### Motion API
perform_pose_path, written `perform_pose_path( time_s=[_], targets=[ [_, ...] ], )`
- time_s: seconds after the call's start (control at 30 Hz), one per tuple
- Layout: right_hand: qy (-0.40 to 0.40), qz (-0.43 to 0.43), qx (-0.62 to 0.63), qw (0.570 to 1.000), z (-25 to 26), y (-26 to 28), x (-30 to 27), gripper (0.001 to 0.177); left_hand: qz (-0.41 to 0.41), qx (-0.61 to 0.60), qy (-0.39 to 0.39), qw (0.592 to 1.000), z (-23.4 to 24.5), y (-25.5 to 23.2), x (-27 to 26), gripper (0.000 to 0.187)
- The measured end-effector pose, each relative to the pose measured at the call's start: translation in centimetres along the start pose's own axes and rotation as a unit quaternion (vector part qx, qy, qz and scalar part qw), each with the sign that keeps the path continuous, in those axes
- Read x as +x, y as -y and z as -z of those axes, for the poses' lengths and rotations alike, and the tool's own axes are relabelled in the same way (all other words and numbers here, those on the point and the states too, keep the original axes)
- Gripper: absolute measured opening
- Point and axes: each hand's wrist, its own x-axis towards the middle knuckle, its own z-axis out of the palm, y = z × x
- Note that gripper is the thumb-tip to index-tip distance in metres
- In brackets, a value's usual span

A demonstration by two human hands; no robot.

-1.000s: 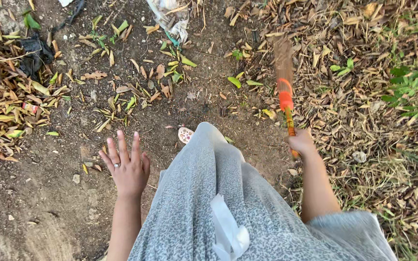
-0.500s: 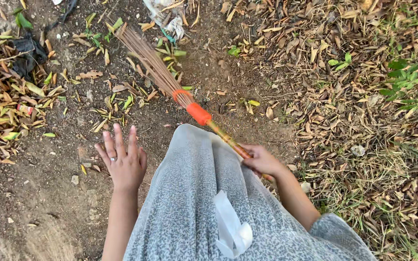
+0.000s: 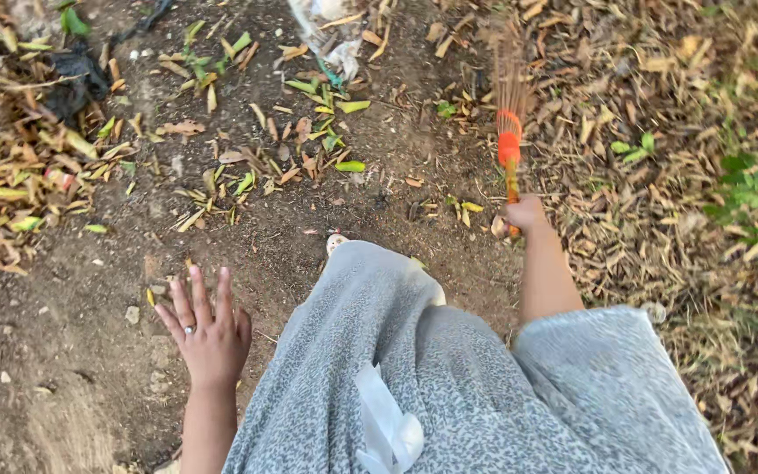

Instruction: The person sweeps dry leaves on the ground outdoors using a broom, gathering them into a pile while moving across a dirt and foliage-covered area.

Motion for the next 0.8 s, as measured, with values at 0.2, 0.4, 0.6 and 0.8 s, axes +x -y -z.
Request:
perform_pose_path(
  time_s=[0.2, 0.4, 0.6, 0.8],
  targets=[
    [0.117, -0.008, 0.062, 0.991, -15.1, 3.2, -0.5, 0.022, 0.075, 0.001, -0.033, 0.997, 0.0, 1.3, -3.3, 0.062],
    [0.267, 0.140, 0.027, 0.953, -17.9, 7.4, -9.6, 0.034, 0.065, -0.011, 0.004, 0.998, 0.5, 1.3, -1.7, 0.065],
    [0.283, 0.101, 0.047, 0.953, -7.4, 10.7, -19.9, 0.064, 0.037, 0.031, 0.032, 0.998, 0.4, 1.2, 1.6, 0.067],
    [0.158, 0.086, 0.017, 0.984, -2.5, 7.0, -18.0, 0.051, 0.022, 0.032, -0.042, 0.998, -0.7, 1.8, 0.8, 0.062]
  ],
)
